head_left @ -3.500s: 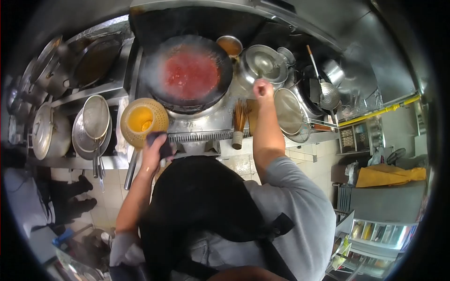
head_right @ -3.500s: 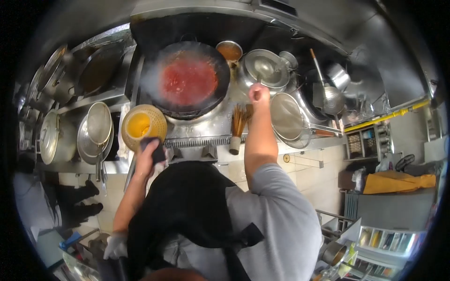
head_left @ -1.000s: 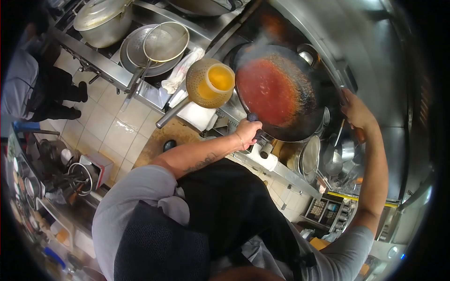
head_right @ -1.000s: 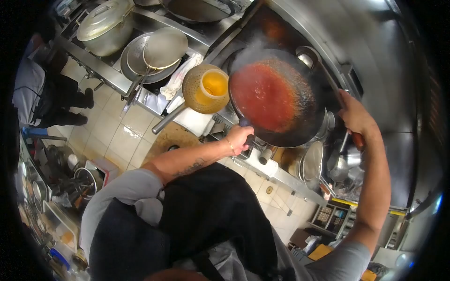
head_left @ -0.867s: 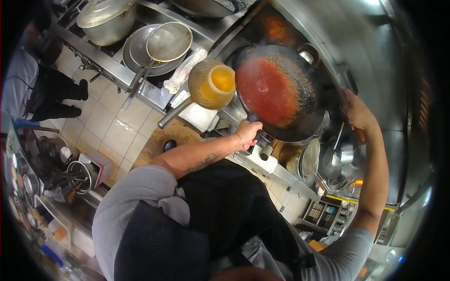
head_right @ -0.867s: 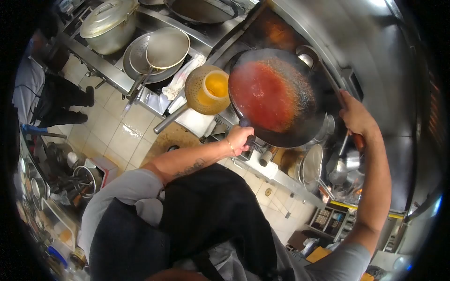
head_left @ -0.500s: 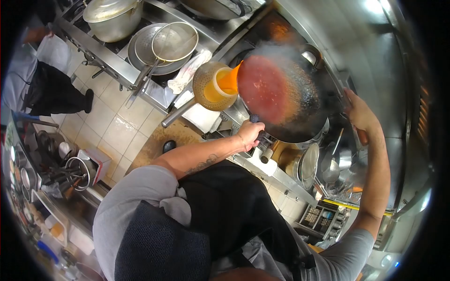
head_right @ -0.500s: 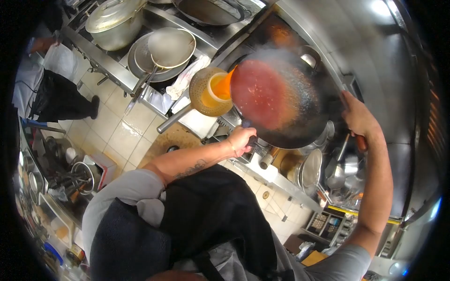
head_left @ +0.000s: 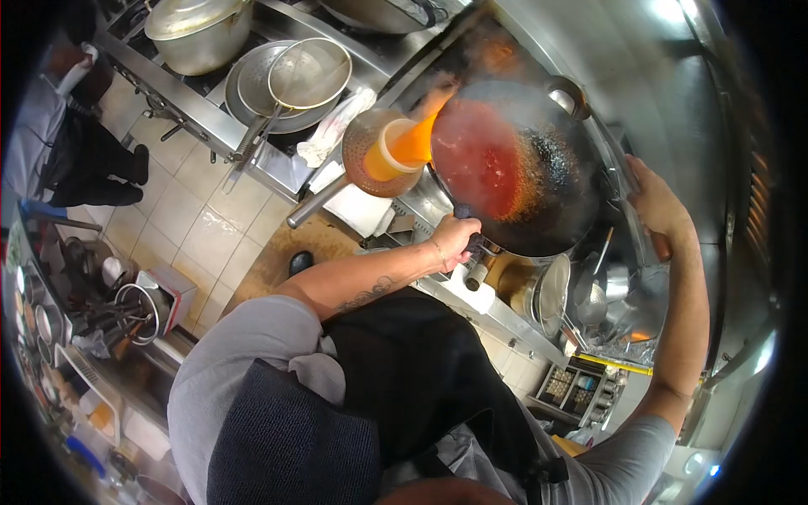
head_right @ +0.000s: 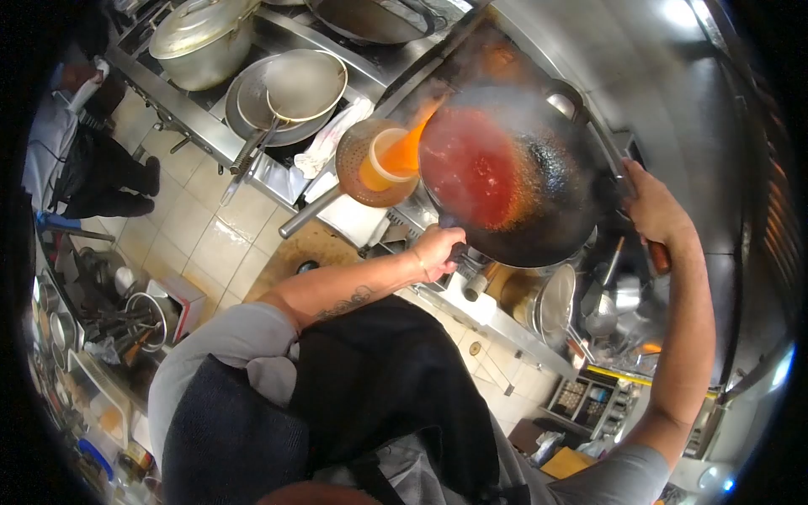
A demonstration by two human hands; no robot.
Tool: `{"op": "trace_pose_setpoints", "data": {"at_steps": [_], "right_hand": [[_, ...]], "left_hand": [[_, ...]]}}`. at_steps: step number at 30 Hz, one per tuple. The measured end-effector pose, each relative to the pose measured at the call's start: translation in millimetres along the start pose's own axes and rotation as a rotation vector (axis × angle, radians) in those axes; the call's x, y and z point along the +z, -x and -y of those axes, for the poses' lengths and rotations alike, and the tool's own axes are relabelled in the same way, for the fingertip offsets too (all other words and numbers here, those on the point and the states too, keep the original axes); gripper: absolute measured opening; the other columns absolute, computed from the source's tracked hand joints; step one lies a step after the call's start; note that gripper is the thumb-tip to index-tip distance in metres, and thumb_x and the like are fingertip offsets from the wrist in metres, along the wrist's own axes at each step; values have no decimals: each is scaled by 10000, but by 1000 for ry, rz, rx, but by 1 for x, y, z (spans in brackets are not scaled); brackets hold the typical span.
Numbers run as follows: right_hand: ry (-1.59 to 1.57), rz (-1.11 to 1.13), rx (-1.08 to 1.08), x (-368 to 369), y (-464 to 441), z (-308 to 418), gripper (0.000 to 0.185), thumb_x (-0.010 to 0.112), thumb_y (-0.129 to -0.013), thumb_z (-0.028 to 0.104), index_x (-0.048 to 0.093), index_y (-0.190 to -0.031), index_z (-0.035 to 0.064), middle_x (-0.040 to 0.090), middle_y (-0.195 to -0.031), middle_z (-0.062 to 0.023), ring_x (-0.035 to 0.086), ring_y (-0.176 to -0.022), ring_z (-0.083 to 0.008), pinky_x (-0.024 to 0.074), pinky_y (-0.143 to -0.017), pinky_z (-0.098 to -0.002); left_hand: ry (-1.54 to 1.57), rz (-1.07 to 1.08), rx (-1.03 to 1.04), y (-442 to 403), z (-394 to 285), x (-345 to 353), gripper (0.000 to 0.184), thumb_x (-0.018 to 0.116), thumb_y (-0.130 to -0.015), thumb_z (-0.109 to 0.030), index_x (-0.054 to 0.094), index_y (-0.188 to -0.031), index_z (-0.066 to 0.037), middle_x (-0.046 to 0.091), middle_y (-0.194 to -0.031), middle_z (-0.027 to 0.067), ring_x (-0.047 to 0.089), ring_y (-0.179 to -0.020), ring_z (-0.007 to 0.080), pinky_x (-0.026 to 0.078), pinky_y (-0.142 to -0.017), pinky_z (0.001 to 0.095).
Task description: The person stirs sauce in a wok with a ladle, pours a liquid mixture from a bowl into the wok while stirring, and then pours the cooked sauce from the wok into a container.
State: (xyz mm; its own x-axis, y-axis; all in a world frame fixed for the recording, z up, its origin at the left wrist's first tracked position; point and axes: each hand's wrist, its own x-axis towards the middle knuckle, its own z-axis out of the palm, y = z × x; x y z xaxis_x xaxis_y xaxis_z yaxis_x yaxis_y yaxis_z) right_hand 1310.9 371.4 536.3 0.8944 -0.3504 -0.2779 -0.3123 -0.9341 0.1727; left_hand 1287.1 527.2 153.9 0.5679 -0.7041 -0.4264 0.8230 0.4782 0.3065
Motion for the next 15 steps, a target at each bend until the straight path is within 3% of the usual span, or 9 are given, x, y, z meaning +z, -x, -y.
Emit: {"op": "trace_pose_setpoints", "data": {"at_steps": [5,15], "right_hand": [[81,-32,-57,1,-5,-21,734,543,-869,-33,356,-1576,32,626,-1341,-252,617,-571,-221,505,-534,-373],[108,-44,-24,-4,2,-28,736,536,-856,-34,364,-1568,42,616,-1364,-243,638,-600,-245,510,-507,-376]], "left_hand": [[-19,30,-2,3,0,5,174,603,-887,-128,570,-739,-42,501,-593,57,409,-365,141,274,-310,285],[9,102,-29,6,0,11,168,597,-885,-135,562,-749,-44,504,-586,59,403,-356,139,267,-304,277]]}}
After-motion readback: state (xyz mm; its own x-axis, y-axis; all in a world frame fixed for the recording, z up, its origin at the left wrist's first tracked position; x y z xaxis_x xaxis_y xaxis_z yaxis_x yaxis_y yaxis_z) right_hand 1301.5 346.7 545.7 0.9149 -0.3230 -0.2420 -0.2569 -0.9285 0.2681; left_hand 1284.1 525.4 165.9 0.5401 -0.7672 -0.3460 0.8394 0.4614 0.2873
